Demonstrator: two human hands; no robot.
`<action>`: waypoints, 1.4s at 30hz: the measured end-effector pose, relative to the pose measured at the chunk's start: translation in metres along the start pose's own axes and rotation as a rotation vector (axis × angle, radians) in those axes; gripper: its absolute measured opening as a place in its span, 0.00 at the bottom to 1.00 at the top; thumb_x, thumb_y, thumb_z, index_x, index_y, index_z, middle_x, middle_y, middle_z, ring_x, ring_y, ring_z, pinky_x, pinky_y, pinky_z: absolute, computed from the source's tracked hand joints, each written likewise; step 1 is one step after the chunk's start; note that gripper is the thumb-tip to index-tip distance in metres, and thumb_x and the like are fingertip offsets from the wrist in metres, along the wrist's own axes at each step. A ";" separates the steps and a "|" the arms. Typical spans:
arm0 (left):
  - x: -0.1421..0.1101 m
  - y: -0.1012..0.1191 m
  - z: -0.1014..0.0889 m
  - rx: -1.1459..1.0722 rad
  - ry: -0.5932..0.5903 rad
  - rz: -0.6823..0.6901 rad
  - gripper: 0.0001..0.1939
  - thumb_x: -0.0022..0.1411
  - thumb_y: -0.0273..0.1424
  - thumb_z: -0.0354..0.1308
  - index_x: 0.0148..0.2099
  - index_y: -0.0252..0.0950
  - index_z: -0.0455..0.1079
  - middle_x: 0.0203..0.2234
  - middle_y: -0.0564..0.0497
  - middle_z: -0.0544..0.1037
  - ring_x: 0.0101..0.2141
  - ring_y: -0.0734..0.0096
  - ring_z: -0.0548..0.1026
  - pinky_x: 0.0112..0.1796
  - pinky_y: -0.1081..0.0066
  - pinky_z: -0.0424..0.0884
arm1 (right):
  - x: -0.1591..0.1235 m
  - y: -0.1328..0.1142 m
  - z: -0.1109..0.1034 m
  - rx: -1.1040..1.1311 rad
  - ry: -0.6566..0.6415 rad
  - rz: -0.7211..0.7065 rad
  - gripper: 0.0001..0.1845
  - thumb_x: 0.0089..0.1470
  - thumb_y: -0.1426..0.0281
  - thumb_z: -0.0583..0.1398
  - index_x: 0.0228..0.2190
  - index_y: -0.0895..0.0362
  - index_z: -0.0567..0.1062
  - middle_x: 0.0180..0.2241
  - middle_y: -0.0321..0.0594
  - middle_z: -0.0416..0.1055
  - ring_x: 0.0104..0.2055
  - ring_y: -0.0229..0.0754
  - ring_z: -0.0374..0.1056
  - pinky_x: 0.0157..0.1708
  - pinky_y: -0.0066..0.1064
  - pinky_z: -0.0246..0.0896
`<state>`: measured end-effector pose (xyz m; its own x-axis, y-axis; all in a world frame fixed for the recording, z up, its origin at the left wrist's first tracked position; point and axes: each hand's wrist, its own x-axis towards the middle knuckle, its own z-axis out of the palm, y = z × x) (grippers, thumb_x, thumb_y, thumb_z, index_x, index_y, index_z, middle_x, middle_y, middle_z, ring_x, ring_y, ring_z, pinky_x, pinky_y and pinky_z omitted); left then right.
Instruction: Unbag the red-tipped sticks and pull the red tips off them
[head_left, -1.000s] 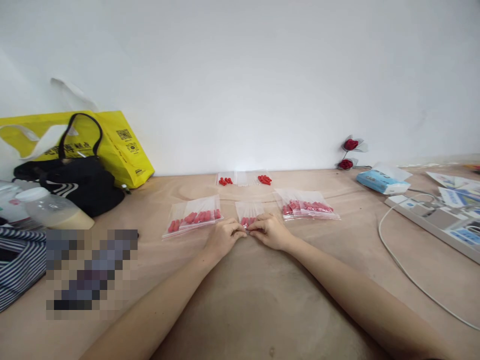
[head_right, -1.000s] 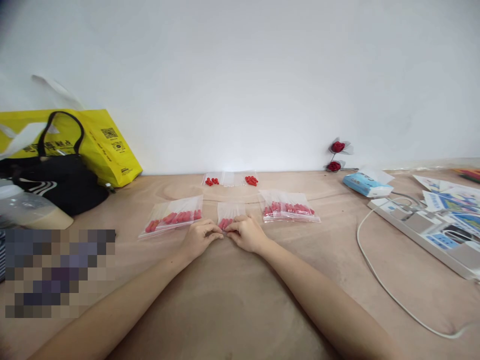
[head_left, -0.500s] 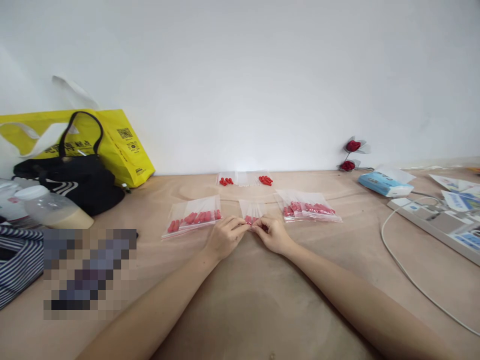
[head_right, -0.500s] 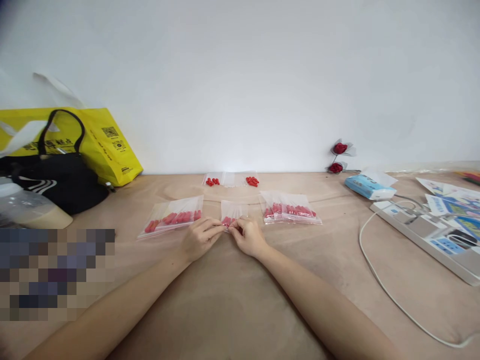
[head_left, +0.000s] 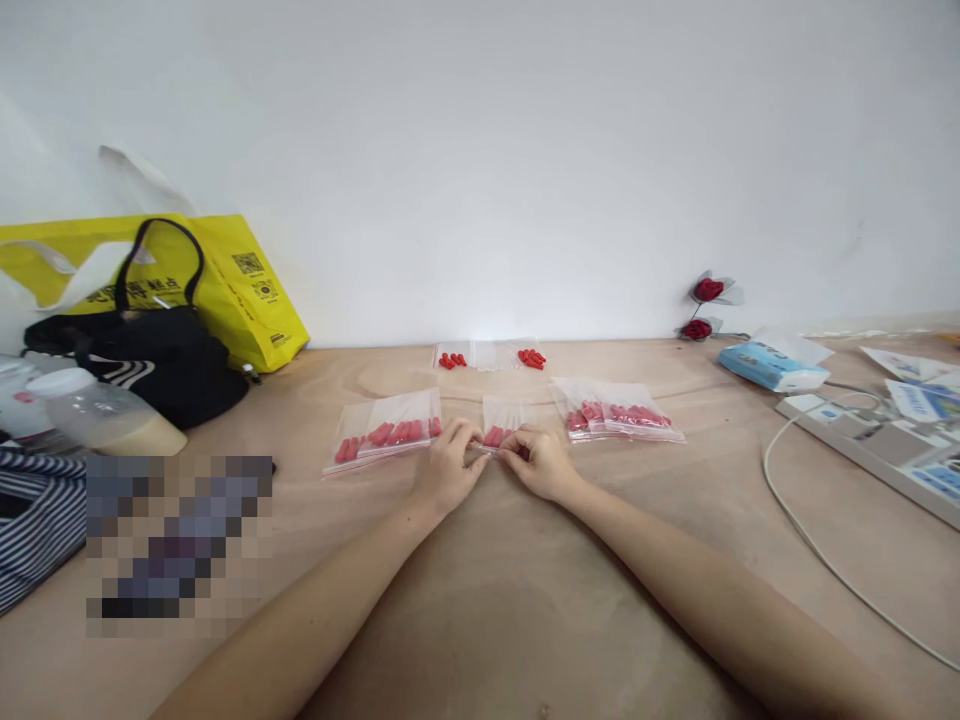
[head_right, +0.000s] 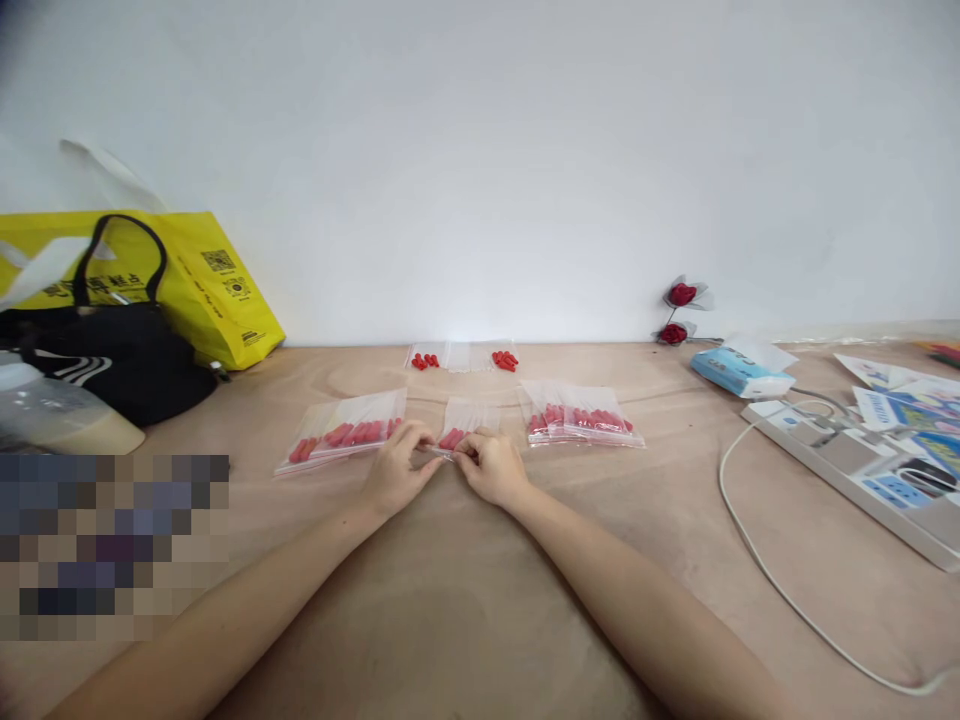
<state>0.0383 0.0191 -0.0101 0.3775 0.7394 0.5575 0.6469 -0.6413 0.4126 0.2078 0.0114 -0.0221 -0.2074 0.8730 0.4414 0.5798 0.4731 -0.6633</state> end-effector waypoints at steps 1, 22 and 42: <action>0.000 0.002 0.000 -0.038 0.018 -0.126 0.09 0.49 0.30 0.58 0.34 0.36 0.61 0.30 0.53 0.70 0.28 0.73 0.69 0.30 0.73 0.66 | 0.000 0.000 0.001 -0.009 0.035 0.010 0.06 0.47 0.74 0.56 0.21 0.58 0.71 0.22 0.35 0.65 0.23 0.33 0.60 0.25 0.25 0.53; 0.009 0.010 0.016 -0.411 -0.047 -0.402 0.09 0.54 0.29 0.52 0.23 0.34 0.67 0.26 0.51 0.72 0.34 0.67 0.70 0.42 0.62 0.66 | -0.003 -0.009 0.006 -0.195 0.075 0.035 0.08 0.52 0.70 0.55 0.30 0.52 0.75 0.30 0.35 0.71 0.36 0.39 0.63 0.35 0.31 0.45; 0.002 0.013 0.029 -0.012 0.011 -0.315 0.09 0.54 0.22 0.46 0.24 0.37 0.63 0.43 0.46 0.72 0.53 0.57 0.60 0.51 0.50 0.56 | 0.002 -0.024 0.025 -0.499 0.059 0.228 0.09 0.56 0.70 0.47 0.31 0.59 0.66 0.32 0.49 0.70 0.36 0.47 0.64 0.36 0.37 0.48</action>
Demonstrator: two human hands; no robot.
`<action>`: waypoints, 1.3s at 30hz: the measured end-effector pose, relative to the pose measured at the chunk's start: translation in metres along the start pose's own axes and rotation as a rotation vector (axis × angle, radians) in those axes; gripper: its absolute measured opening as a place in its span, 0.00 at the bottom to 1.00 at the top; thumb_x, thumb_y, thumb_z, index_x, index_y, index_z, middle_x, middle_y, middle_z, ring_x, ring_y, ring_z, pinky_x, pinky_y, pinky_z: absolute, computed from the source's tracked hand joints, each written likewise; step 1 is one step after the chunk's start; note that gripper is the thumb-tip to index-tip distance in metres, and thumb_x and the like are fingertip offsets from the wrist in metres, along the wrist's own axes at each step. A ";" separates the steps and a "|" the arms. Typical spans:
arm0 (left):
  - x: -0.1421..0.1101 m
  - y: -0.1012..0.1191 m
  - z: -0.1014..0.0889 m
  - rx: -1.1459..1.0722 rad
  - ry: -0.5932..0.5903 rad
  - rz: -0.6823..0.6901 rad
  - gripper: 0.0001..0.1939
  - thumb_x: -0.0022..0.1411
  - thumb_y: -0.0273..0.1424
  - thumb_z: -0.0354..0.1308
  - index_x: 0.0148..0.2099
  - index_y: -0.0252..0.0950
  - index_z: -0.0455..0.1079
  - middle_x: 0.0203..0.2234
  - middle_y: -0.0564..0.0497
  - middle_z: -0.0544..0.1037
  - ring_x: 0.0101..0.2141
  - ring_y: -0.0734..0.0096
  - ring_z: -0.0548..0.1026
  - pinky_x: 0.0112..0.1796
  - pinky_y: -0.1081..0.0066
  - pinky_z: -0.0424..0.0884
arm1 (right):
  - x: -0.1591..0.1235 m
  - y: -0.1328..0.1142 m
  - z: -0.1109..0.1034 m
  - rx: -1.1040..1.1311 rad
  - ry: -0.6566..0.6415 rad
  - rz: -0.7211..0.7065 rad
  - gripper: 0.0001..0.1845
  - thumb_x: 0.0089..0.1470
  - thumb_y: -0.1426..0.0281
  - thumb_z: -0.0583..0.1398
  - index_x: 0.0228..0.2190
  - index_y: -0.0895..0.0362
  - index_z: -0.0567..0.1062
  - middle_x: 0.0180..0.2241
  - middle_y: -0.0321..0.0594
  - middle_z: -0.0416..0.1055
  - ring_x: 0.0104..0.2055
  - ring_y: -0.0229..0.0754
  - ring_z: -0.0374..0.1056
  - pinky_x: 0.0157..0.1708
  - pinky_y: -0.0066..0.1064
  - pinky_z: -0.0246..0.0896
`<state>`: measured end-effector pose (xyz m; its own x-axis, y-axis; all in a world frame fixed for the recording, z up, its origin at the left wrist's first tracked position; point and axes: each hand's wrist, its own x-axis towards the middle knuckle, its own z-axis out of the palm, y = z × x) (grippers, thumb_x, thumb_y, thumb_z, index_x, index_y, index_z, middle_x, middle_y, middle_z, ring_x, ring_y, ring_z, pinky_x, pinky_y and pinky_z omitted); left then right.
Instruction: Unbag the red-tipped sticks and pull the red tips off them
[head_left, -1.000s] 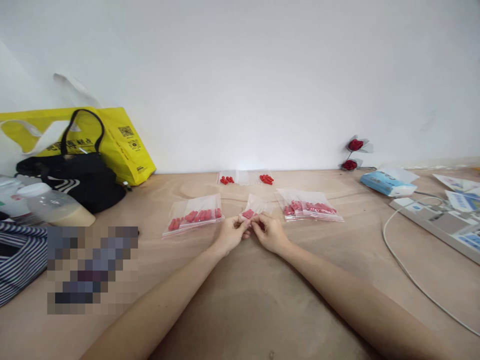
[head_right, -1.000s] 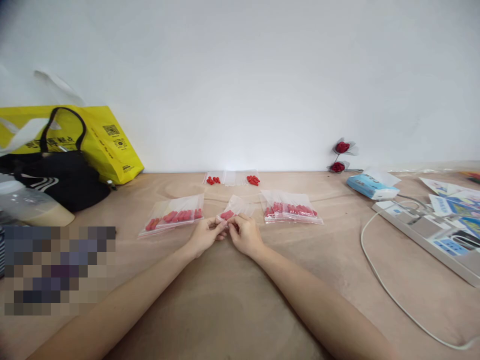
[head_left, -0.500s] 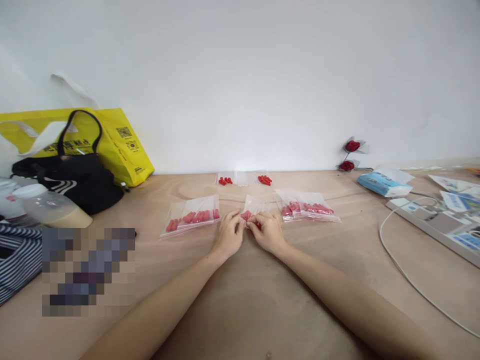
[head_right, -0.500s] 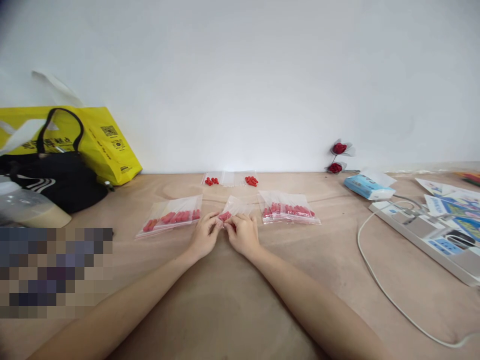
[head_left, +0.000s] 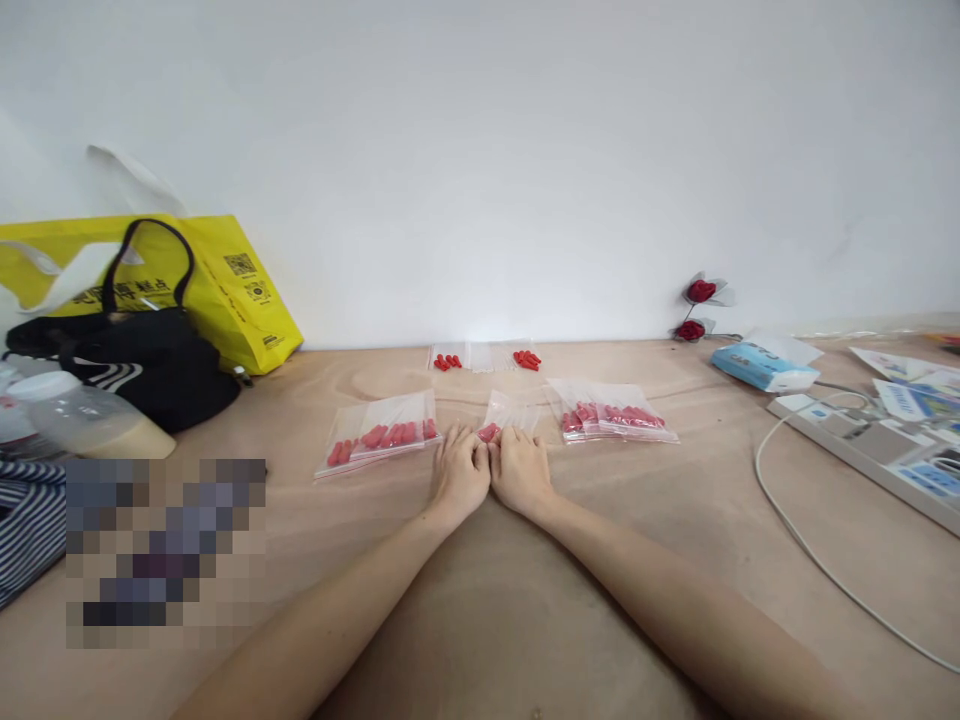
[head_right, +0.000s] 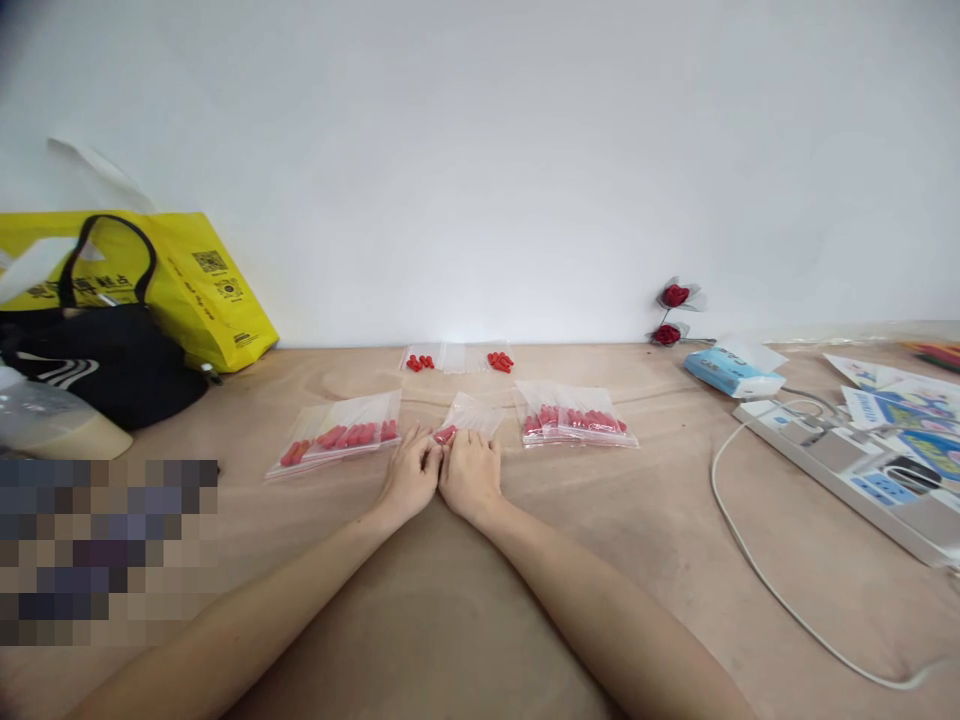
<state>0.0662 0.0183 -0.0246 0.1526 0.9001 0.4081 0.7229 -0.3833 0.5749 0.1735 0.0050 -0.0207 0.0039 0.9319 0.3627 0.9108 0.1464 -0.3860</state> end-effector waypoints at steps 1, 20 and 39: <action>0.000 0.001 0.000 0.004 -0.003 -0.004 0.09 0.54 0.22 0.46 0.24 0.37 0.63 0.43 0.45 0.72 0.53 0.57 0.60 0.51 0.50 0.57 | 0.001 0.000 0.000 0.011 0.014 0.036 0.09 0.56 0.71 0.47 0.31 0.59 0.65 0.31 0.49 0.70 0.36 0.46 0.64 0.36 0.37 0.48; -0.012 0.008 -0.043 0.075 -0.283 0.486 0.20 0.55 0.28 0.50 0.51 0.34 0.59 0.52 0.43 0.64 0.56 0.59 0.56 0.54 0.56 0.54 | -0.010 0.080 -0.042 0.379 -0.127 -0.535 0.11 0.53 0.78 0.48 0.29 0.55 0.68 0.31 0.39 0.69 0.35 0.39 0.62 0.37 0.32 0.55; -0.015 -0.011 -0.062 0.006 -0.405 0.422 0.20 0.57 0.32 0.50 0.53 0.39 0.59 0.50 0.46 0.66 0.51 0.62 0.63 0.51 0.60 0.60 | -0.008 0.056 -0.039 0.354 -0.198 -0.390 0.08 0.45 0.76 0.58 0.27 0.54 0.76 0.24 0.34 0.69 0.31 0.37 0.61 0.36 0.31 0.54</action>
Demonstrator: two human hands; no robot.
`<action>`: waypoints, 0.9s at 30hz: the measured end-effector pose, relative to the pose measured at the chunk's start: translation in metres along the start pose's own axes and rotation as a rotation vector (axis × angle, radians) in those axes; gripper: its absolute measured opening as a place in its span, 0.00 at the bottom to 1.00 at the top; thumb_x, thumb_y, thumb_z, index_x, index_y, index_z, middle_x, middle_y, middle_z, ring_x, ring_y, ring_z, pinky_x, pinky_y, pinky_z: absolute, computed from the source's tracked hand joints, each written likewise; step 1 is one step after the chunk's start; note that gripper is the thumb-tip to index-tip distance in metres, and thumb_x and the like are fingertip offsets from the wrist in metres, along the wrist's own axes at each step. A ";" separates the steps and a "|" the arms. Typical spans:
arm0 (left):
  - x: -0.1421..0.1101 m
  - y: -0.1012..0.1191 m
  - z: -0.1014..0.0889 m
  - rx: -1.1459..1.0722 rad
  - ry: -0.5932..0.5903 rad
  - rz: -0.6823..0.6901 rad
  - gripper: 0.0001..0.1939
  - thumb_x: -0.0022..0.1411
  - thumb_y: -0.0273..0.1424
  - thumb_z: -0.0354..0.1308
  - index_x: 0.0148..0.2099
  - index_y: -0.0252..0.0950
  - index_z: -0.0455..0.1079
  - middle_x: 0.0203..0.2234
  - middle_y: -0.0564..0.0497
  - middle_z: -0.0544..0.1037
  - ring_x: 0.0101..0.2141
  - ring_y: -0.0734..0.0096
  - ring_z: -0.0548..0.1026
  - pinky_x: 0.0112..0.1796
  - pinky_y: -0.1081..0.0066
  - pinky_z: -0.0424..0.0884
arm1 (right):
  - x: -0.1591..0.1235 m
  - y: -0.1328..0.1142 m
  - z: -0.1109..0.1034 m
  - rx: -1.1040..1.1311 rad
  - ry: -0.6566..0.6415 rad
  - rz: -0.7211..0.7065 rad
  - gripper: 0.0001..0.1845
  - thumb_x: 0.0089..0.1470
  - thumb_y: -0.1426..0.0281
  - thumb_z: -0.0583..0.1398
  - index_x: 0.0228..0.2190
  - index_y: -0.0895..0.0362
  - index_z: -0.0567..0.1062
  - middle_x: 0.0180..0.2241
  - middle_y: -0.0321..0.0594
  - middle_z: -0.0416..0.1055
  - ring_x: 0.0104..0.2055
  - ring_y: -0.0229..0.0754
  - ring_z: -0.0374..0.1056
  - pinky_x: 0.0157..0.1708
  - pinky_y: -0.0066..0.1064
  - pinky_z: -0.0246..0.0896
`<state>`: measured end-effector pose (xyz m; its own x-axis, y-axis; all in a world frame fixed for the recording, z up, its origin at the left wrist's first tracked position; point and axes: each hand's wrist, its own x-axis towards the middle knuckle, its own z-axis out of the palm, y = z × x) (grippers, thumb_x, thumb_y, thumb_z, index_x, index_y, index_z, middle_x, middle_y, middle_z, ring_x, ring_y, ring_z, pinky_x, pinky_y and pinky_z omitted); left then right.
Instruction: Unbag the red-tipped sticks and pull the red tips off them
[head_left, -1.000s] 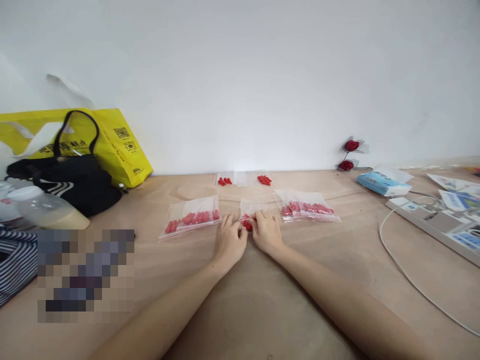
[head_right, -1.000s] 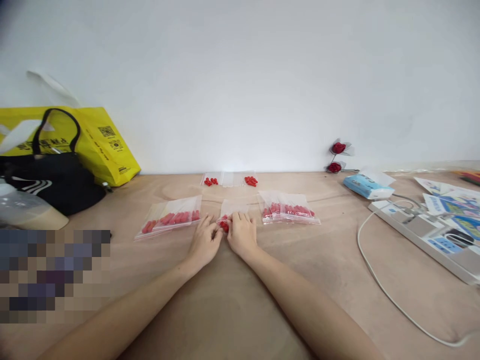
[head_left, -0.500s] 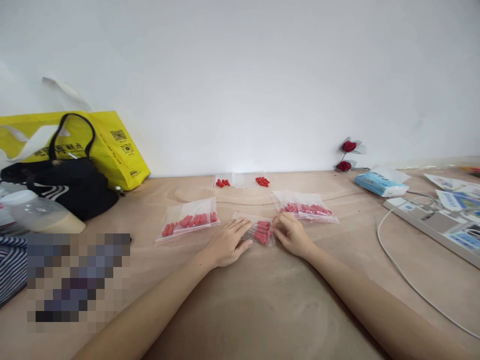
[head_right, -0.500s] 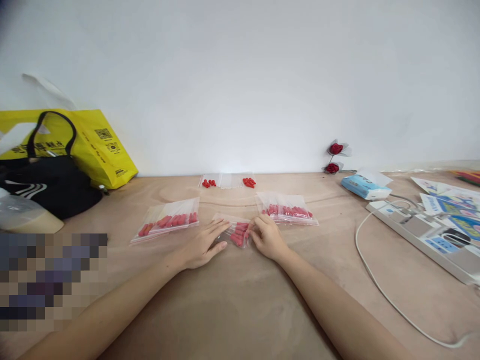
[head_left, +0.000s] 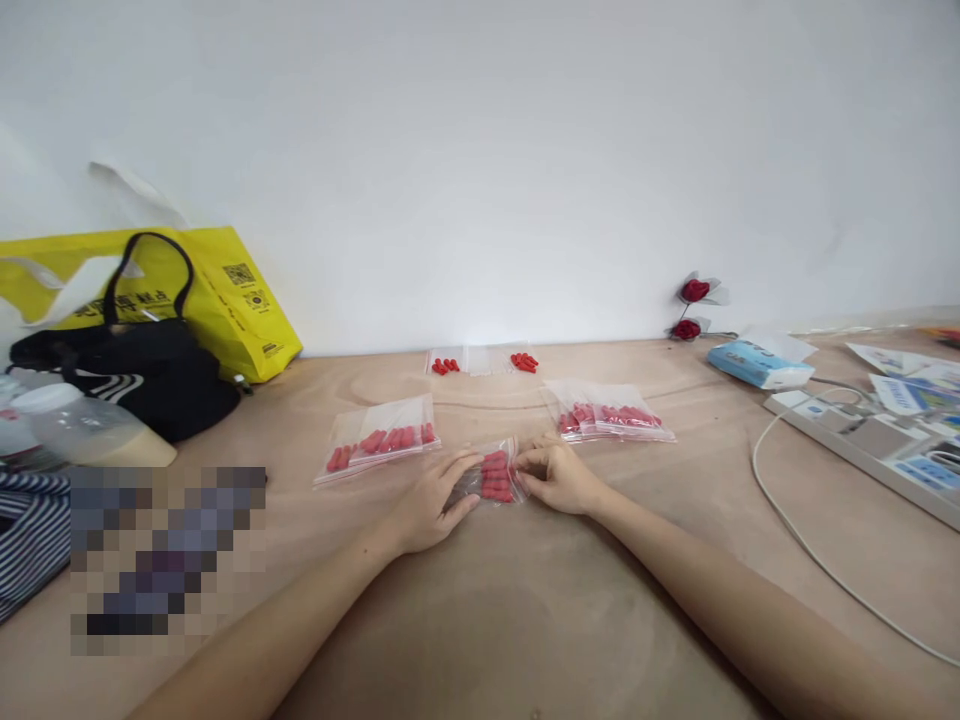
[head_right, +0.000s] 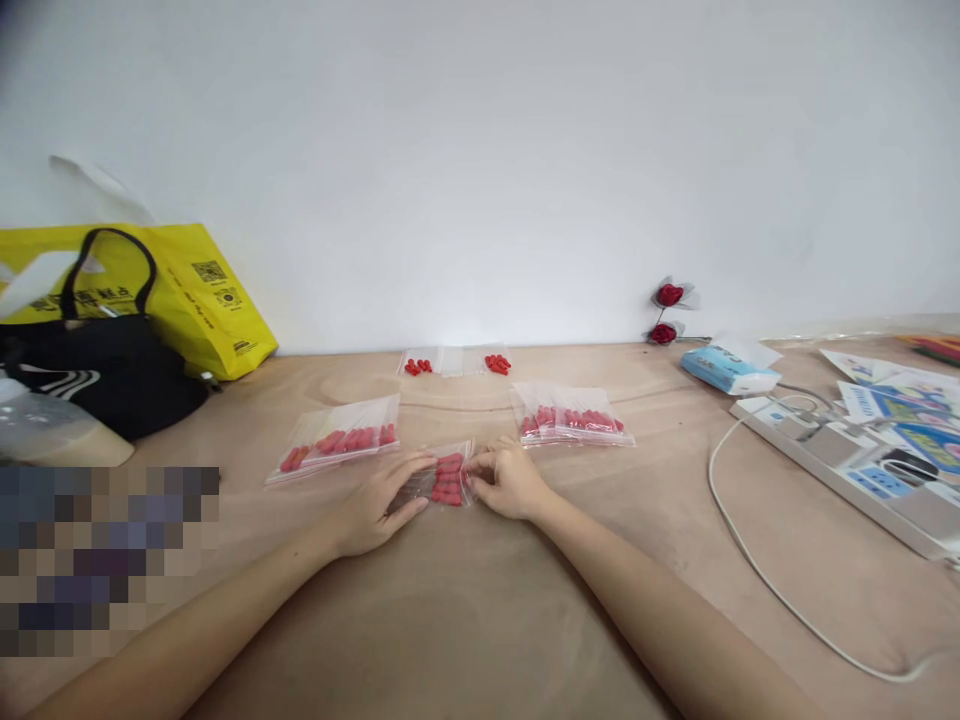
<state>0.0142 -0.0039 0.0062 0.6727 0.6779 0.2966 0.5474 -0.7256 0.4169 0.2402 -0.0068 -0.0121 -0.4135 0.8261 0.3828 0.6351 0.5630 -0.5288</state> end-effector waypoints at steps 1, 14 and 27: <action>0.000 0.000 0.001 -0.022 -0.019 -0.015 0.22 0.58 0.32 0.49 0.55 0.40 0.57 0.51 0.46 0.66 0.51 0.63 0.63 0.51 0.61 0.60 | 0.000 0.001 0.000 0.020 -0.013 0.009 0.08 0.45 0.75 0.58 0.27 0.54 0.76 0.24 0.34 0.69 0.31 0.37 0.61 0.36 0.30 0.54; -0.001 -0.001 0.005 -0.005 0.073 -0.091 0.17 0.57 0.33 0.50 0.50 0.40 0.63 0.46 0.47 0.71 0.46 0.63 0.68 0.47 0.63 0.63 | 0.007 0.007 0.008 0.497 -0.126 0.193 0.08 0.43 0.67 0.60 0.27 0.59 0.74 0.20 0.30 0.61 0.20 0.29 0.54 0.21 0.21 0.50; 0.000 -0.003 0.005 0.026 0.049 -0.085 0.15 0.58 0.32 0.50 0.49 0.38 0.63 0.45 0.47 0.71 0.46 0.64 0.69 0.46 0.63 0.64 | 0.008 0.009 -0.004 0.095 -0.151 0.156 0.32 0.36 0.59 0.66 0.46 0.53 0.69 0.23 0.30 0.65 0.25 0.33 0.58 0.26 0.24 0.50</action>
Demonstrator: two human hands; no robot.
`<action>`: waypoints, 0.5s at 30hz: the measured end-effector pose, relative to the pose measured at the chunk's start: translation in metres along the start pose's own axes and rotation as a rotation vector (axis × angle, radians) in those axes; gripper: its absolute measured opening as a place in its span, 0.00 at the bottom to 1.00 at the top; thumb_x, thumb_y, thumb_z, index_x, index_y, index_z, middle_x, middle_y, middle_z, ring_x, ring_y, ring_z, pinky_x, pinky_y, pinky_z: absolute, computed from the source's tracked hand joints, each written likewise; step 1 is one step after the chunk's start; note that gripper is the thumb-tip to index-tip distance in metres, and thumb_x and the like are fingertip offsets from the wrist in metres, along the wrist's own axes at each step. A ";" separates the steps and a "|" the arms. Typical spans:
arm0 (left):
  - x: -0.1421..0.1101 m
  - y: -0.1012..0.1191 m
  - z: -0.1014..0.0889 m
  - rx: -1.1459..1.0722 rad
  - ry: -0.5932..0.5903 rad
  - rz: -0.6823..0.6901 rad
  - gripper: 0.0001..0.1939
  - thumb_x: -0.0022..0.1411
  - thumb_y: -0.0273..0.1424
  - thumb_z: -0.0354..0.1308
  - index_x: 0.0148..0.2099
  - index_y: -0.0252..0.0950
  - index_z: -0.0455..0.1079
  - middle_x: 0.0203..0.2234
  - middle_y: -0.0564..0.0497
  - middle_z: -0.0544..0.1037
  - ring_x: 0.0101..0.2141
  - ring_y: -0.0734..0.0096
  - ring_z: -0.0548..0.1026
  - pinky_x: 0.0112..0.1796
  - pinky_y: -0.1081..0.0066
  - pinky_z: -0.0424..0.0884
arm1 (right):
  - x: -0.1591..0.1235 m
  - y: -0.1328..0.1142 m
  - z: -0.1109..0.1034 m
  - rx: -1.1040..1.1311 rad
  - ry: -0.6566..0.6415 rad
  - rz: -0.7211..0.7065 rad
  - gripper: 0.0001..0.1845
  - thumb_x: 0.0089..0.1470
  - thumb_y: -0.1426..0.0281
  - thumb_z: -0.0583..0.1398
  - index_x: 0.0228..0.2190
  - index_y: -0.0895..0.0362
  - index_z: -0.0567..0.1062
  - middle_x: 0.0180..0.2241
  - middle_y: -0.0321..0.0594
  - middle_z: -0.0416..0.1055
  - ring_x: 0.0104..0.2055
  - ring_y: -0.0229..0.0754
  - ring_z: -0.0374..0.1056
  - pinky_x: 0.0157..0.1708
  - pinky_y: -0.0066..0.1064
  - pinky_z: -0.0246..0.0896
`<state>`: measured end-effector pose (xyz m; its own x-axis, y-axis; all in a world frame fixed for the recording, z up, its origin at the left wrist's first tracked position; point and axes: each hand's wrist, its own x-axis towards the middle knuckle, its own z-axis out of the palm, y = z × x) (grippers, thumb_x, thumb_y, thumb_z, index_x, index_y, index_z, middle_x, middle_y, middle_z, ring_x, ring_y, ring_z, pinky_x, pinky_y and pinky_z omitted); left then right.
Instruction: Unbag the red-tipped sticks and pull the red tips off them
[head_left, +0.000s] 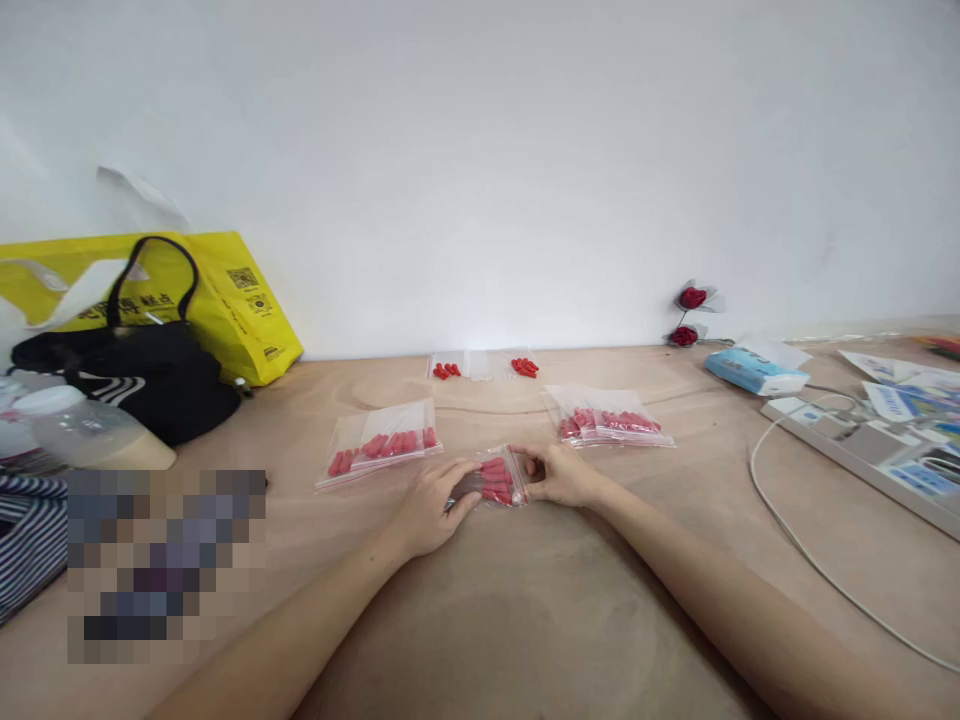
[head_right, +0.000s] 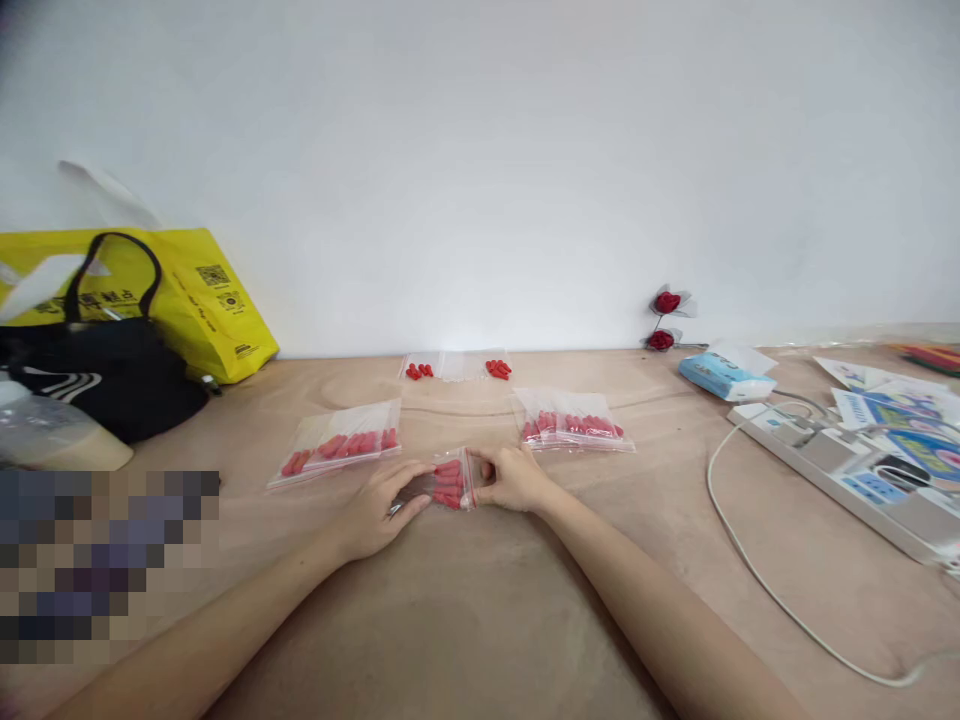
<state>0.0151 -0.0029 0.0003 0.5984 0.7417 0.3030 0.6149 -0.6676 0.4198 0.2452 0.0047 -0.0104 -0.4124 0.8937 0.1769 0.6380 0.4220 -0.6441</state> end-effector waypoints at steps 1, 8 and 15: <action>0.000 0.000 0.000 0.003 -0.001 0.002 0.15 0.58 0.32 0.50 0.48 0.38 0.63 0.45 0.48 0.72 0.46 0.64 0.69 0.46 0.63 0.64 | 0.000 0.002 0.001 0.006 -0.007 0.004 0.33 0.36 0.59 0.65 0.46 0.54 0.69 0.23 0.31 0.65 0.25 0.33 0.59 0.27 0.24 0.51; 0.001 0.000 0.001 0.033 0.028 0.010 0.14 0.59 0.32 0.50 0.48 0.38 0.63 0.44 0.49 0.72 0.44 0.66 0.69 0.45 0.65 0.65 | 0.000 0.004 0.004 0.125 0.151 -0.112 0.17 0.39 0.61 0.65 0.34 0.55 0.76 0.33 0.39 0.69 0.37 0.40 0.64 0.39 0.31 0.56; 0.005 -0.003 0.009 0.090 0.084 -0.048 0.13 0.61 0.33 0.47 0.47 0.38 0.63 0.42 0.49 0.73 0.42 0.65 0.71 0.43 0.65 0.66 | 0.002 -0.002 0.011 0.313 0.011 -0.134 0.15 0.41 0.65 0.64 0.34 0.57 0.74 0.30 0.36 0.71 0.30 0.36 0.64 0.31 0.27 0.58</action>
<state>0.0208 0.0016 -0.0072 0.5247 0.7731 0.3564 0.6874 -0.6317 0.3584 0.2363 0.0042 -0.0171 -0.4713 0.8355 0.2826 0.3468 0.4702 -0.8116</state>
